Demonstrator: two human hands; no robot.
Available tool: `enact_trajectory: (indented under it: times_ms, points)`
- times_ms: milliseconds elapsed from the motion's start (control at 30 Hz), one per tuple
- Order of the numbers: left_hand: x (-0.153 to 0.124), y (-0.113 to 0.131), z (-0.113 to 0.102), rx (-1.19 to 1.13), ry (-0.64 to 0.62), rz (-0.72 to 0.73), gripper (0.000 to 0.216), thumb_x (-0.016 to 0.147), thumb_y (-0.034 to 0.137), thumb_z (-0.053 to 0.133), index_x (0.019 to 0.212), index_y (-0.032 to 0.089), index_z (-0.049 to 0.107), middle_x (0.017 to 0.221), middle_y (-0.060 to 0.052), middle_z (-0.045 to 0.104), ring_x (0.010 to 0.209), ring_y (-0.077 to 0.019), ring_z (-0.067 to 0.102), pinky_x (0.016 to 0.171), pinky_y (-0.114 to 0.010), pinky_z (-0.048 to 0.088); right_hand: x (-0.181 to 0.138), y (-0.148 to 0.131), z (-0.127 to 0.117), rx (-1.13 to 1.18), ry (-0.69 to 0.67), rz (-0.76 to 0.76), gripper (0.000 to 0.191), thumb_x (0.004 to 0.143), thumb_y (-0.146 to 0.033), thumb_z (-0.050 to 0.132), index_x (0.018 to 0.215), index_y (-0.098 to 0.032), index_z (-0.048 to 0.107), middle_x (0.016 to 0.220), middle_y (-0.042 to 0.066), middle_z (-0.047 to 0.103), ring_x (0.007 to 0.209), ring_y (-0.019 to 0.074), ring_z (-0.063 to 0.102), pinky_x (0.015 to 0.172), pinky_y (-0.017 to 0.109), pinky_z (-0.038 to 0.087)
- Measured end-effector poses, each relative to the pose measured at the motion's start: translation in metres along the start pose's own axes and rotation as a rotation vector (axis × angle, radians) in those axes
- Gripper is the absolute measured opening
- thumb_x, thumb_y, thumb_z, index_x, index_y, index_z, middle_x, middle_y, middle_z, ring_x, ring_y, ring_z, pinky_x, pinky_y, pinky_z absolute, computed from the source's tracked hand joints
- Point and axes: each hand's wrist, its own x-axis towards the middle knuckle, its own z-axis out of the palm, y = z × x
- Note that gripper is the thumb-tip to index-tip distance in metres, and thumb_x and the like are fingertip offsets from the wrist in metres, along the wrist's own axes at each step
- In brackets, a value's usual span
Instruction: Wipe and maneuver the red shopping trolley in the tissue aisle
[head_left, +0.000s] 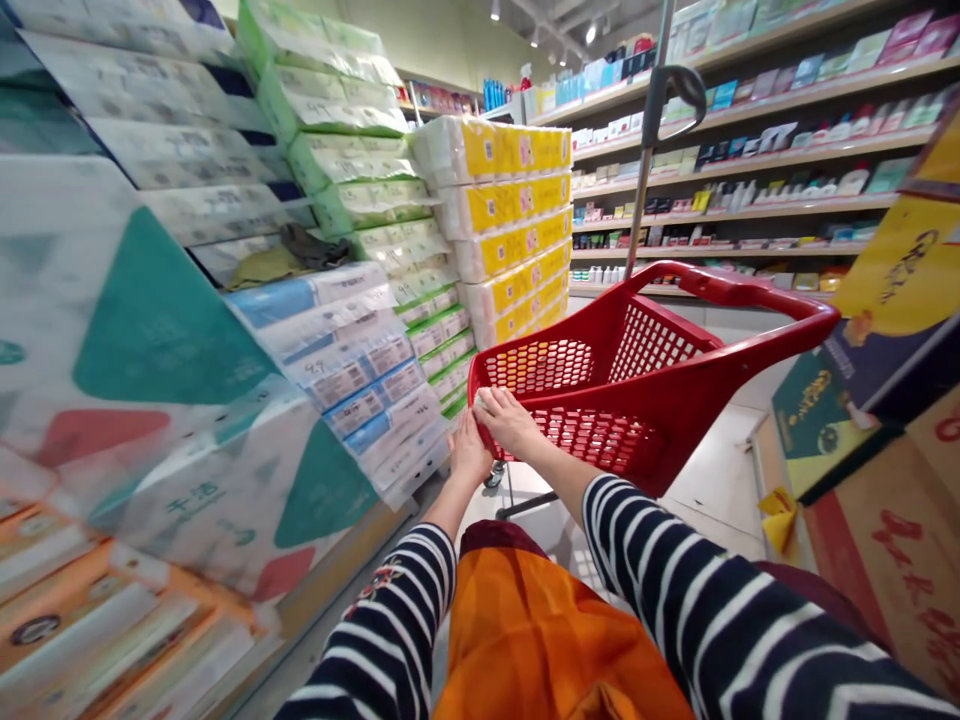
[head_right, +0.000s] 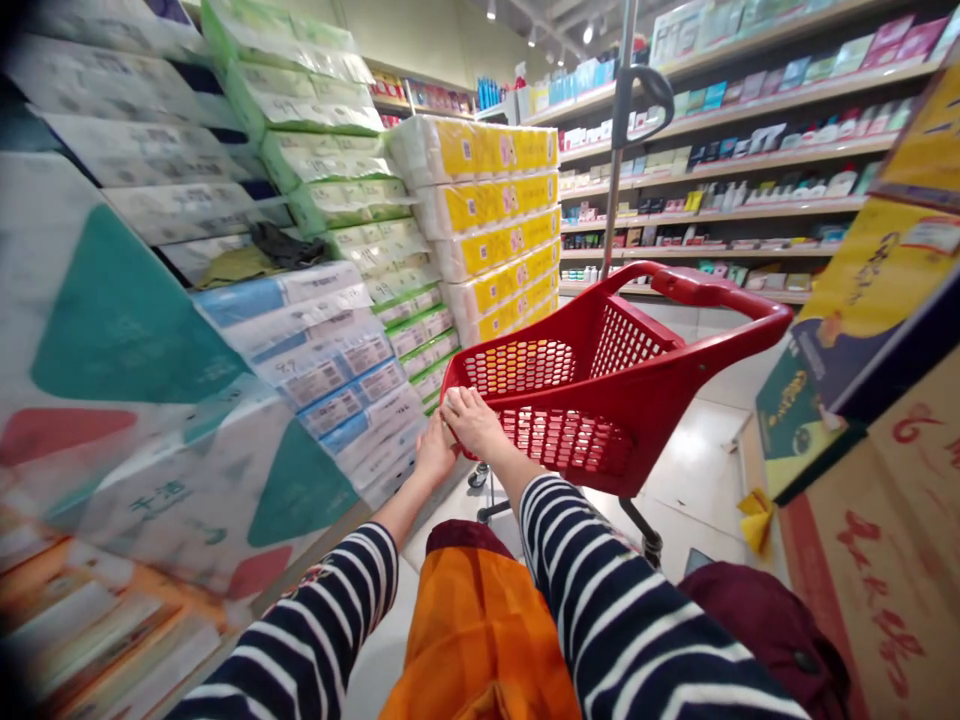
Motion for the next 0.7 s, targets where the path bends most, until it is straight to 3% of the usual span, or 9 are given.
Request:
enact_trajectory:
  times_ms: [100,200,333,500,600,700]
  points:
    - [-0.005,-0.009,-0.007,-0.037,-0.027,-0.038,0.073,0.075,0.013,0.050,0.141,0.016,0.020,0.149,-0.013,0.024,0.137,-0.0255,0.021,0.110,-0.047,0.019,0.007,0.001,-0.005,0.014,-0.008,-0.074,0.026,0.089,-0.020,0.046,0.112,-0.017,0.059,0.130,0.014,0.049,0.118,0.0261,0.044,0.100,0.045,0.036]
    - [-0.014,-0.016,-0.012,-0.159,-0.024,-0.114,0.075,0.069,0.011,0.056,0.139,0.016,0.028,0.150,-0.013,0.024,0.138,-0.0253,0.019,0.111,-0.046,0.016,0.001,0.020,-0.013,0.048,0.014,-0.090,0.025,0.087,-0.015,0.046,0.108,-0.016,0.061,0.123,0.015,0.053,0.111,0.0255,0.048,0.094,0.043,0.040]
    - [-0.024,-0.012,-0.006,-0.768,0.072,-0.372,0.060,0.067,0.018,0.064,0.125,0.019,0.048,0.137,-0.011,0.046,0.130,-0.0255,0.036,0.106,-0.037,0.028,-0.021,0.034,-0.016,0.134,0.152,-0.092,0.029,0.085,-0.009,0.046,0.108,-0.018,0.061,0.125,0.013,0.052,0.113,0.0242,0.045,0.097,0.043,0.039]
    - [-0.026,0.020,-0.004,-1.268,0.065,-0.494,0.039,0.081,0.040,0.050,0.117,0.024,0.053,0.108,-0.005,0.066,0.089,-0.0166,0.065,0.073,-0.029,0.050,-0.049,0.000,-0.011,0.298,0.223,-0.101,0.035,0.084,-0.010,0.046,0.117,-0.019,0.056,0.124,0.010,0.055,0.114,0.0211,0.047,0.098,0.041,0.041]
    - [-0.030,0.040,-0.009,-1.689,-0.042,-0.590,0.029,0.080,0.035,0.053,0.102,0.017,0.060,0.079,-0.002,0.069,0.063,-0.0116,0.063,0.060,-0.023,0.049,-0.060,-0.021,-0.010,0.366,0.238,0.008,0.044,0.083,-0.009,0.042,0.127,-0.016,0.048,0.127,0.014,0.052,0.118,0.0212,0.046,0.099,0.043,0.041]
    - [-0.041,0.052,-0.009,-1.847,-0.147,-0.654,0.020,0.083,0.024,0.048,0.091,0.013,0.062,0.069,-0.002,0.067,0.062,-0.0105,0.063,0.063,-0.022,0.050,-0.077,-0.029,-0.013,0.363,0.240,0.100,0.044,0.084,-0.013,0.042,0.128,-0.012,0.047,0.134,0.019,0.045,0.126,0.0250,0.038,0.101,0.047,0.038]
